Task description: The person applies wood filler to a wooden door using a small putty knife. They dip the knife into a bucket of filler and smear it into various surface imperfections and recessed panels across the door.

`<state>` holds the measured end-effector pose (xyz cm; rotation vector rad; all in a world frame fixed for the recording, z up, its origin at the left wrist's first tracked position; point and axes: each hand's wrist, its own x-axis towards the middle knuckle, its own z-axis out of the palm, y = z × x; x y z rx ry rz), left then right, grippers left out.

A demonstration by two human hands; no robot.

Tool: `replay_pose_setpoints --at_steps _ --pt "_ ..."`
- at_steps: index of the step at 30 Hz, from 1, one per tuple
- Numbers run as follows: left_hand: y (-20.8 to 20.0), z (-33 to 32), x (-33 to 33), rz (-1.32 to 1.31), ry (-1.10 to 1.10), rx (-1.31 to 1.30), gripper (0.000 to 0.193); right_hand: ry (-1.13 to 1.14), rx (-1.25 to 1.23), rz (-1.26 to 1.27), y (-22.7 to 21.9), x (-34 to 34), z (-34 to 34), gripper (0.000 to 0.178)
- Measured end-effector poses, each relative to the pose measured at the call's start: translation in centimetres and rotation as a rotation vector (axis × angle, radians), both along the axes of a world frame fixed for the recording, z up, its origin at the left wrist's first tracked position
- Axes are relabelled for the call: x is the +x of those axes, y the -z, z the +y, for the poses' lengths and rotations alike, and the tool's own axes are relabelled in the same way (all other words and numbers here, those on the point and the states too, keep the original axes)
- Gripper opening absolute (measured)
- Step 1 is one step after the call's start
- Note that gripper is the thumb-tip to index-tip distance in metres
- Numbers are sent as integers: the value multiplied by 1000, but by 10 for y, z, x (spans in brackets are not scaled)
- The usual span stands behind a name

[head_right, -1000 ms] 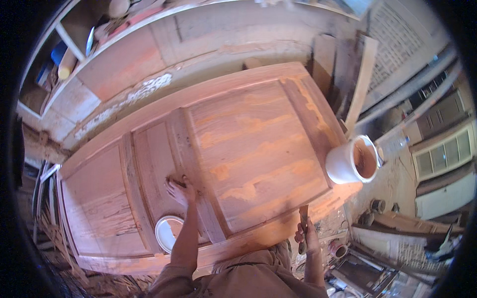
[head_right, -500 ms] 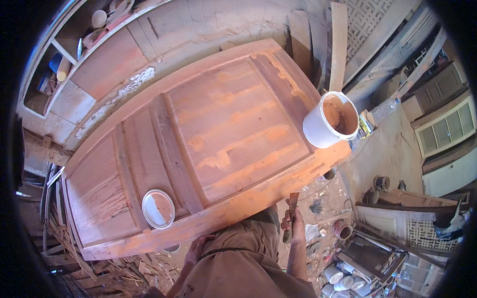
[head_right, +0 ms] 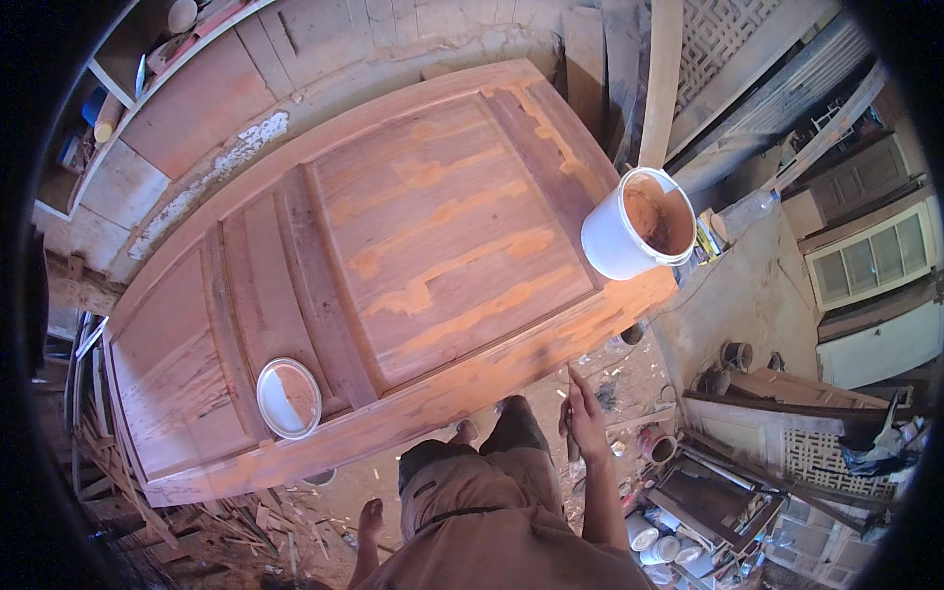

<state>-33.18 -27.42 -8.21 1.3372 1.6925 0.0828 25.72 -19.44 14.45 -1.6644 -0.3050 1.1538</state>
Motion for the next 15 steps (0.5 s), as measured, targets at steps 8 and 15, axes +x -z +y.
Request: replay_pose_setpoints --at_steps 8,15 --pt "-43 -4 75 -166 -697 -177 41 -393 40 -911 55 118 160 52" --pt "-118 21 168 -135 -605 -24 38 -524 -155 -1273 104 155 239 51"
